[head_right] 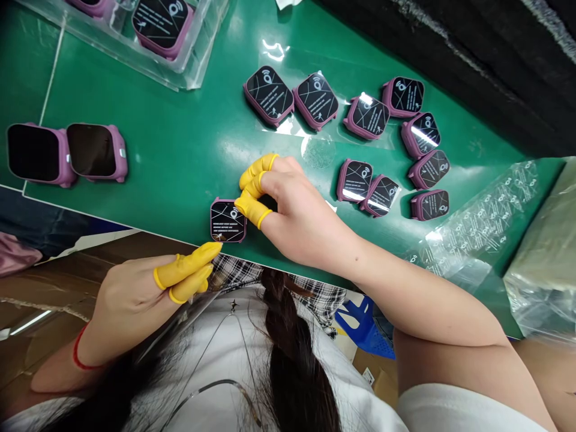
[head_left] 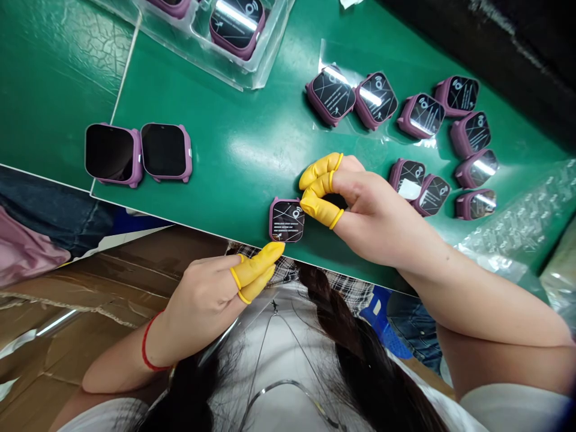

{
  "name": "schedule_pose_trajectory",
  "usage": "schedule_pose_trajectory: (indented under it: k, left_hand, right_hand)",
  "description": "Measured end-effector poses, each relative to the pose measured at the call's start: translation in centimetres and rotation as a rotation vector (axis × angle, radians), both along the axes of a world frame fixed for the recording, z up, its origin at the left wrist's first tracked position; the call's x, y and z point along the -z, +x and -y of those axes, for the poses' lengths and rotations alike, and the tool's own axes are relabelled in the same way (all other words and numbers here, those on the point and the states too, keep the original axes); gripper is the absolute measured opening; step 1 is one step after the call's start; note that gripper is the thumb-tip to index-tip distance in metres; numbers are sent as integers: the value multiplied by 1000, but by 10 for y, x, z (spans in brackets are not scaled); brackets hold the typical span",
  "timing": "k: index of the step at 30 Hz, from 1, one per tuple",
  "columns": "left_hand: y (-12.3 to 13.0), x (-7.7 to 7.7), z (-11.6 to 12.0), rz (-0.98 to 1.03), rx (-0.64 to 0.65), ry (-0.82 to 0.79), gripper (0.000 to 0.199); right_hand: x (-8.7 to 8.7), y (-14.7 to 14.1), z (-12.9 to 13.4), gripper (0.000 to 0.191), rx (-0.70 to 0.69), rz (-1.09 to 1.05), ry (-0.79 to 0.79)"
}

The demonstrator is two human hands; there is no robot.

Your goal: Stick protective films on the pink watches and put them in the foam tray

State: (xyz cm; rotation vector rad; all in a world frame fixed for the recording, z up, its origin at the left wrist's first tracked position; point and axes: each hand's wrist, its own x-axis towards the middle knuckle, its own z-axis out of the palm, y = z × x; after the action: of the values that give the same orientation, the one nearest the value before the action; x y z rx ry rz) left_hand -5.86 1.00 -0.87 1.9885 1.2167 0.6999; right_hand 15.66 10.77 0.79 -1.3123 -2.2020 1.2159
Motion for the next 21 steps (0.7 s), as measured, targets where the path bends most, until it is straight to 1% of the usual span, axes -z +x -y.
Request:
schedule_pose_trajectory:
  k: [5,15,21]
  left_hand:
    - [-1,-1,1,-2,31,-6,23]
    - [-3,3,1,-9,24,-9,23]
    - [1,0,1,-46,-28,-46,26]
  right_hand:
    - [-1,0,0,13,-6,-10,11]
    - [-1,0,0,13,-6,6,1]
    - [0,-1,0,15,-7,12,13]
